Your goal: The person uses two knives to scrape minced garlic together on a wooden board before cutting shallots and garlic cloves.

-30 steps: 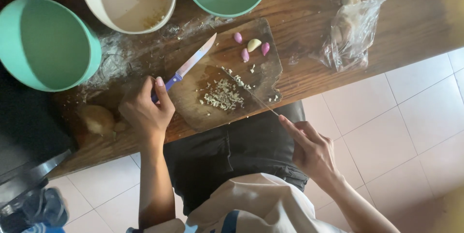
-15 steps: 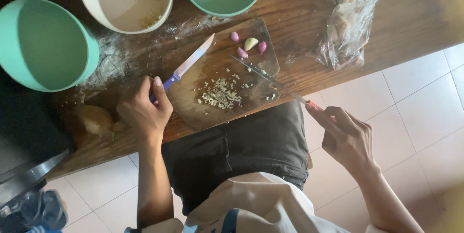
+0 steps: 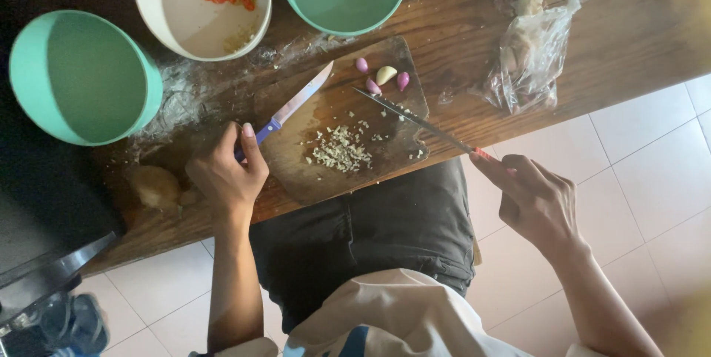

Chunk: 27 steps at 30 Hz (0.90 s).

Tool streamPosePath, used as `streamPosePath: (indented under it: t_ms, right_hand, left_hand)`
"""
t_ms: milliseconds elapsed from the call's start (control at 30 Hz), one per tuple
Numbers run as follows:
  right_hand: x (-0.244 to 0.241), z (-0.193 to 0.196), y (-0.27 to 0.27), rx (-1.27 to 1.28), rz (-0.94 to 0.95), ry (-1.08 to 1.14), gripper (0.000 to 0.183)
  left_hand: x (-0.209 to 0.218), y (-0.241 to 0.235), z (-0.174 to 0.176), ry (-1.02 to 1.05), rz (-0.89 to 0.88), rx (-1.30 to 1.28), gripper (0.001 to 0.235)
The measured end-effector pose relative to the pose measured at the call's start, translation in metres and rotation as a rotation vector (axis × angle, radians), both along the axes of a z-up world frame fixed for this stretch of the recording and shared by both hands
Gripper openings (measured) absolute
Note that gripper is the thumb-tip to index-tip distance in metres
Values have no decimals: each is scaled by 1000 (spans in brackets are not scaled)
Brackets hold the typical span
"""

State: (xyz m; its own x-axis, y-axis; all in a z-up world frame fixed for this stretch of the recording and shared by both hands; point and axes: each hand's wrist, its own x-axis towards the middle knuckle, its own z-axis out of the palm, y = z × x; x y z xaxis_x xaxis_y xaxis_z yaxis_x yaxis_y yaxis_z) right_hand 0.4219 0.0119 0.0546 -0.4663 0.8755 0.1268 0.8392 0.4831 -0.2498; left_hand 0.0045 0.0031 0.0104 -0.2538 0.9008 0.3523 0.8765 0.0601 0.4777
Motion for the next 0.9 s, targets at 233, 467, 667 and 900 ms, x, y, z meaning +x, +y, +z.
streamPosePath:
  t_ms: [233, 467, 667, 900]
  right_hand:
    - [11, -5, 9, -47, 38, -2, 73]
    - [-13, -12, -16, -179, 213, 233, 77]
    - [-14, -19, -10, -197, 50, 195, 76]
    - [-32, -9, 4, -105, 30, 167, 68]
  left_hand:
    - [1, 0, 1, 25, -25, 10, 36]
    - [-9, -13, 4, 173, -88, -67, 33]
    - [-21, -40, 16, 169, -118, -124, 30]
    - [-38, -61, 16, 167, -34, -38, 33]
